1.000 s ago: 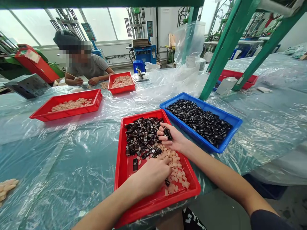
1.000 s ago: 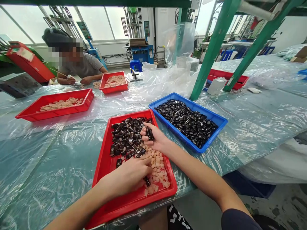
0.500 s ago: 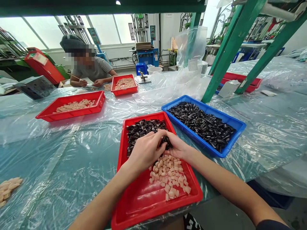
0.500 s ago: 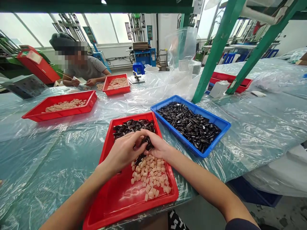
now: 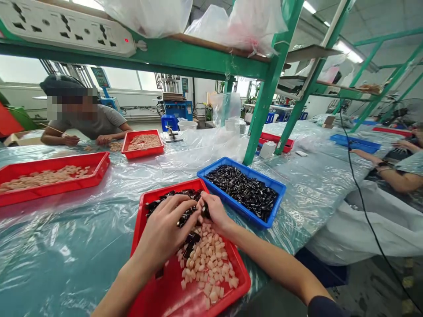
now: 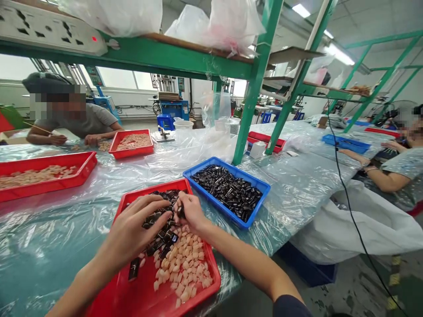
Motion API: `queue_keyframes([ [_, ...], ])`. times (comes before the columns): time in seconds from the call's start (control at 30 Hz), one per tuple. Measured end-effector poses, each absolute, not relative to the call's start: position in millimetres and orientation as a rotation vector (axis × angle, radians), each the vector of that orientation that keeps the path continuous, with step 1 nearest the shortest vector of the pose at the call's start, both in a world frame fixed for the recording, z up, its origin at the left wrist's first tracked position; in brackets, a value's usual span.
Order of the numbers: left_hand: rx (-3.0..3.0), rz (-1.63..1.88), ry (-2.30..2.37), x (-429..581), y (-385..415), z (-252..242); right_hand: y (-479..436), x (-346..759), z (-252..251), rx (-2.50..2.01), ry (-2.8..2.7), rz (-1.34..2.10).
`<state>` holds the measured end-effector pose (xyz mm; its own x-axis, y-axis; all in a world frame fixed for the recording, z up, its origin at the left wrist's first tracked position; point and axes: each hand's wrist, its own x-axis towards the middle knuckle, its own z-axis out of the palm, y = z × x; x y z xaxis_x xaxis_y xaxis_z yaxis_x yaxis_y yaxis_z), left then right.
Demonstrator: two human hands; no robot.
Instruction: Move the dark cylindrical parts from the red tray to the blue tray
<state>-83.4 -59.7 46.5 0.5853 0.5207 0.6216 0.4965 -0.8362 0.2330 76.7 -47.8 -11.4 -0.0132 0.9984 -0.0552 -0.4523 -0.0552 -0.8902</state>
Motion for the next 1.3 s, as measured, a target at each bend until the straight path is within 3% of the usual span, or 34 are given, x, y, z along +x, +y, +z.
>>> queue_keyframes([
  [0.1, 2.674, 1.214, 0.878, -91.2, -64.0, 60.0, -45.6, 104.2, 6.6, -0.940, -0.904, 1.119],
  [0.2, 2.639, 1.230, 0.838, -93.9, -69.1, 67.7, -37.4, 150.7, 29.1, -1.093, -1.076, 0.594],
  [0.3, 2.648, 1.173, 0.822, -91.7, -74.7, 69.3, -21.2, 194.9, 42.2, -1.579, -1.382, 0.173],
  [0.6, 2.650, 1.134, 0.753, -103.7, -82.5, 82.7, -10.9, 216.4, 60.1, -1.814, -1.798, 0.139],
  [0.77, 2.493, 1.435, 0.919, -130.5, -80.7, 104.2, -48.4, 159.9, 67.7, -1.569, -2.442, 0.253],
  [0.9, 2.456, 1.511, 0.909, -135.8, -84.1, 107.7, -79.3, 106.7, 46.0, -1.352, -2.974, 0.023],
  [1.1, 2.546, 1.403, 0.829, -128.6, -89.7, 101.3, -82.7, 69.6, 5.6, -1.533, -2.991, -0.067],
  [1.3, 2.540, 1.387, 0.831, -131.6, -92.0, 103.4, -71.6, 67.0, 2.4, -1.579, -3.003, 0.019],
])
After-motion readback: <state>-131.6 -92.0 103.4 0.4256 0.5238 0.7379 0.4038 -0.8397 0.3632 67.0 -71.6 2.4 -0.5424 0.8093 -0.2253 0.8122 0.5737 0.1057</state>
